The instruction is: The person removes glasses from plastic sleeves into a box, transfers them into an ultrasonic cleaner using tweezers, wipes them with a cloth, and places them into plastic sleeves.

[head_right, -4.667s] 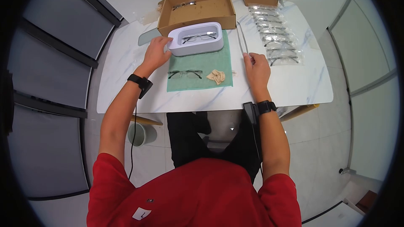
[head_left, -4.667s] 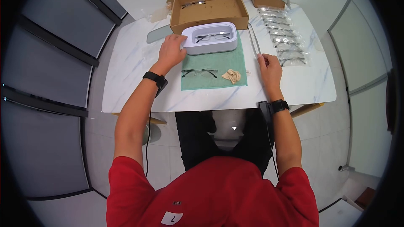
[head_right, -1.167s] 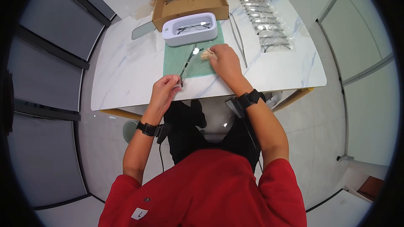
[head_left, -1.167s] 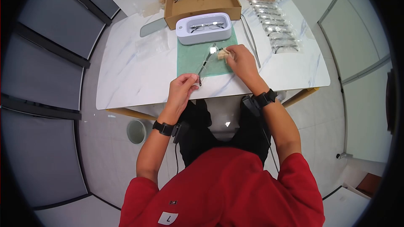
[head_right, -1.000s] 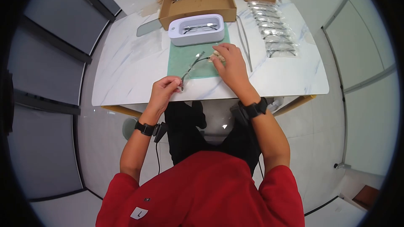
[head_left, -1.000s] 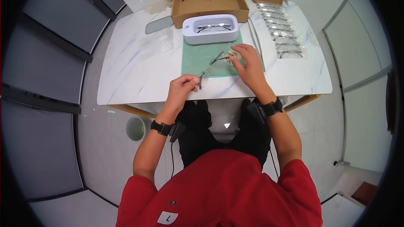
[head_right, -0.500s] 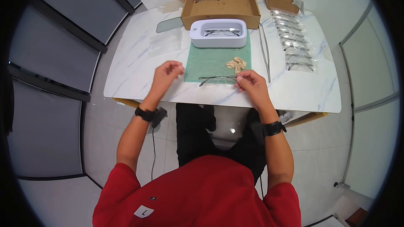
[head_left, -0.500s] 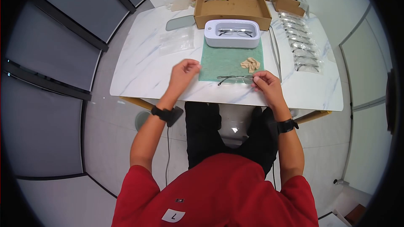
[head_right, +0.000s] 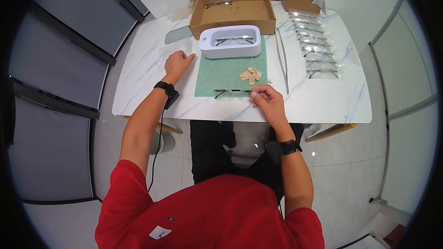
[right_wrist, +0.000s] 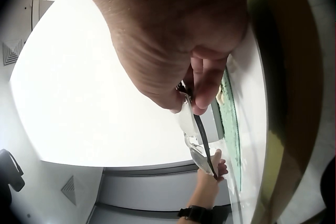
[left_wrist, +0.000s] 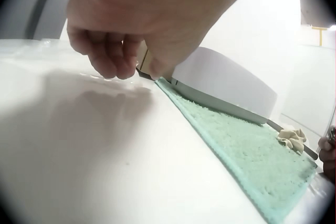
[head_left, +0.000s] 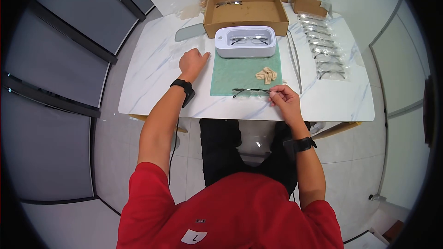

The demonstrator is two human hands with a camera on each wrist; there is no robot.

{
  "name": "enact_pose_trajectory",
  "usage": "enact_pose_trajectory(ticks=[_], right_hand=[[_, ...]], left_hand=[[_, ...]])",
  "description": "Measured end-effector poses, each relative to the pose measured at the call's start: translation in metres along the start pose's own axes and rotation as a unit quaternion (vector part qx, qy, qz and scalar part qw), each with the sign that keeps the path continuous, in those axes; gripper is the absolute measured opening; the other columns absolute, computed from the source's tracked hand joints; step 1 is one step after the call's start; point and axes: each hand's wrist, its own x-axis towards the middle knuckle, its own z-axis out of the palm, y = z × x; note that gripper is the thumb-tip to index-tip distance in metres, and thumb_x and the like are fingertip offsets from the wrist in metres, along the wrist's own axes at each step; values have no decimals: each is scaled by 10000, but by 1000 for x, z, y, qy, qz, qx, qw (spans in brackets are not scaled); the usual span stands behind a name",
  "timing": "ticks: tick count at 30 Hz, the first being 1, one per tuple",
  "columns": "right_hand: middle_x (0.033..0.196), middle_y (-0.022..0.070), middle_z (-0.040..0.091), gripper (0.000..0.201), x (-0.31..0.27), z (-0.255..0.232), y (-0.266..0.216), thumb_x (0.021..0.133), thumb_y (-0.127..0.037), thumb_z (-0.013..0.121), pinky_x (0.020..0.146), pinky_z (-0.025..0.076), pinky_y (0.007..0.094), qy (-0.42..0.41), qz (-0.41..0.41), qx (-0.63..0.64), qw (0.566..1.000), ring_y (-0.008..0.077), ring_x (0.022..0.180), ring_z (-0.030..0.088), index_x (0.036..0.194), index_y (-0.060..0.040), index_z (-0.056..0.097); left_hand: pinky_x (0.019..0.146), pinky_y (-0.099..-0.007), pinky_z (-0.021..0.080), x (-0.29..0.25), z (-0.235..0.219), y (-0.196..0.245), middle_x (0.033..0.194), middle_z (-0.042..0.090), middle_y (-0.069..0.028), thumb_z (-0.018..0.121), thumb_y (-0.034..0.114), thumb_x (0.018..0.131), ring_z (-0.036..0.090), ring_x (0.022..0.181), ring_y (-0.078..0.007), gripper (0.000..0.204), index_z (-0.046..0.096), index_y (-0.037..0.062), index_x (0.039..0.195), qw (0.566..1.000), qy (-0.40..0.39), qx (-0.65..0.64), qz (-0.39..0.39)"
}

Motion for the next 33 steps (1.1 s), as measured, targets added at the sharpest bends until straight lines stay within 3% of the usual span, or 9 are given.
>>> enact_pose_trajectory(ticks=[3,5,9,16,23,25,27,33], right_hand=[[869,39,668,170,0,0,-1,922,-48,662,662,504,214,1,1,4,1000,81,773,636,1073,22,634],[868,39,668,169,0,0,-1,923,-49,661,662,505,214,0,-3,3,1000,81,773,635,1073,24,634],[866,41,668,164,0,0,-1,925,-49,659,661,507,215,-1,-1,-11,1000,82,774,635,1068,27,634],[864,47,666,166,0,11,0,909,-48,678,665,508,204,10,-5,-33,999,75,768,634,1052,22,631],[914,29,656,120,11,82,1,857,-23,725,666,503,191,71,-119,-42,990,54,746,613,958,1,666],[894,38,638,105,13,88,6,853,-27,728,659,500,191,70,-144,-90,983,60,725,601,938,-3,671],[878,39,632,100,14,93,8,847,-29,733,648,496,195,71,-153,-97,981,63,704,591,925,-8,673],[840,38,619,106,6,94,2,815,-28,755,601,484,213,74,-182,-205,959,79,646,561,881,-20,673]], left_hand=[[677,-430,533,7,11,-11,778,711,-139,676,431,800,681,750,-329,359,703,73,792,999,-4,30,15],[698,-443,540,8,15,-15,820,718,-164,649,332,792,686,783,-351,276,721,67,817,999,8,29,16],[711,-449,545,-5,10,-22,829,715,-179,625,266,771,687,794,-364,240,730,57,821,1000,0,26,3],[641,-425,534,-55,0,-33,714,683,-164,622,254,780,669,682,-351,227,699,41,757,997,25,-43,55],[600,-393,521,-105,-14,-17,673,667,-134,643,206,792,656,626,-320,194,679,21,748,981,72,-155,94],[595,-388,520,-111,-13,-14,669,665,-129,644,199,799,657,624,-314,185,676,25,745,979,72,-164,98],[572,-328,496,-117,-11,-11,637,649,-114,654,176,806,628,559,-231,168,681,13,780,973,77,-180,121],[567,-331,491,-124,-9,-5,639,635,-115,652,148,788,622,566,-233,134,650,16,768,968,84,-189,145]])
